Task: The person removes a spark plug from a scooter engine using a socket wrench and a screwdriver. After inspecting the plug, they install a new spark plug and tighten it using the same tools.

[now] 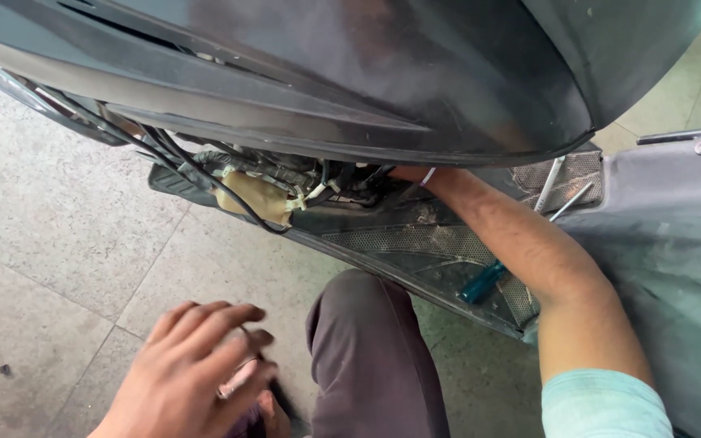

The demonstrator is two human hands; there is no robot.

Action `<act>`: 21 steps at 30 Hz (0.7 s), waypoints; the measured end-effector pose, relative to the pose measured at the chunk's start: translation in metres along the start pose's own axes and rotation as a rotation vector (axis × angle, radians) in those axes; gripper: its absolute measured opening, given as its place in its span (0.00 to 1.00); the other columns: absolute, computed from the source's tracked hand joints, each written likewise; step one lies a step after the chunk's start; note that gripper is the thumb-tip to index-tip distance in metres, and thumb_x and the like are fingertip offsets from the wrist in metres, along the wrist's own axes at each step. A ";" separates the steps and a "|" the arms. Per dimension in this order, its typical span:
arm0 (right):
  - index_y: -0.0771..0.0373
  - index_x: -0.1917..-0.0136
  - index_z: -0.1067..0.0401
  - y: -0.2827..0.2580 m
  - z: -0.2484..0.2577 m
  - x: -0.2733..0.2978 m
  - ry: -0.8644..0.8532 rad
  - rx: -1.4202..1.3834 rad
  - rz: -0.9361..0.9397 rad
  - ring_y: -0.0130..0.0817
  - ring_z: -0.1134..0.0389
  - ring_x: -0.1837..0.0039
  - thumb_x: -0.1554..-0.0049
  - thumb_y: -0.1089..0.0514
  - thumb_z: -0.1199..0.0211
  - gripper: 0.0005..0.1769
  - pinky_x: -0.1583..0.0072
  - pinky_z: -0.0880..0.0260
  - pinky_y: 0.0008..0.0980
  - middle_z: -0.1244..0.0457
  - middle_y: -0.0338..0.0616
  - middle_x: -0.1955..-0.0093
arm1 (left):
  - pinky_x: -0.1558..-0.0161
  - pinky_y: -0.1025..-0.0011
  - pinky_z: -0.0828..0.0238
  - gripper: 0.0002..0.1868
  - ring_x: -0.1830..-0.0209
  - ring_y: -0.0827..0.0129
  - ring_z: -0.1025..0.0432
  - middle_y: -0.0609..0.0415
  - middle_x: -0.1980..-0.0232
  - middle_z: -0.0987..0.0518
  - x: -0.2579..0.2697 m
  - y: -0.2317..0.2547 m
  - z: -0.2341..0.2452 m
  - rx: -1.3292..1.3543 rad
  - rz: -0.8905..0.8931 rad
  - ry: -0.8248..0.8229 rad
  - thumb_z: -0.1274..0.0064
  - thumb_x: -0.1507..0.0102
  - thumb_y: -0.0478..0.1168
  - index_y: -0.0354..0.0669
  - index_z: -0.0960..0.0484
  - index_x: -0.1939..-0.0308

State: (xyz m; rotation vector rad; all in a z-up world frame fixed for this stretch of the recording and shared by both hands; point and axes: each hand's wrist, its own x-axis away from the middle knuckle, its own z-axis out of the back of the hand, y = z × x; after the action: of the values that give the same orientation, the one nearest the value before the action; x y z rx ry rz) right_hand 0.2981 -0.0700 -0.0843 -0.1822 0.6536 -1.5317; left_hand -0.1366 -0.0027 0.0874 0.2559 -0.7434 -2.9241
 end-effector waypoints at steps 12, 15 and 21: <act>0.58 0.28 0.31 -0.031 0.020 -0.011 0.160 0.096 0.204 0.36 0.34 0.30 0.31 0.48 0.40 0.22 0.29 0.32 0.37 0.35 0.44 0.30 | 0.46 0.57 0.35 0.18 0.45 0.58 0.27 0.56 0.40 0.22 -0.007 -0.007 0.014 0.001 0.134 -0.083 0.43 0.43 0.50 0.53 0.18 0.50; 0.61 0.26 0.32 0.002 -0.002 -0.001 0.125 0.187 0.134 0.35 0.34 0.30 0.30 0.50 0.43 0.23 0.28 0.33 0.37 0.36 0.45 0.29 | 0.46 0.58 0.35 0.18 0.45 0.59 0.27 0.58 0.42 0.22 -0.009 -0.006 0.014 0.026 0.122 -0.101 0.43 0.43 0.50 0.52 0.18 0.51; 0.60 0.26 0.35 0.002 -0.001 0.002 0.050 0.022 0.046 0.32 0.36 0.30 0.31 0.47 0.44 0.25 0.28 0.34 0.35 0.37 0.42 0.29 | 0.46 0.59 0.35 0.19 0.46 0.60 0.28 0.58 0.41 0.22 -0.012 -0.008 0.011 0.044 0.116 -0.119 0.42 0.43 0.50 0.52 0.18 0.49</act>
State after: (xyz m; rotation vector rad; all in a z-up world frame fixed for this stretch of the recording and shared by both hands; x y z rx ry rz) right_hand 0.2990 -0.0714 -0.0865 -0.1122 0.6761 -1.5026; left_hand -0.1277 0.0113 0.0950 0.0406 -0.8107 -2.8350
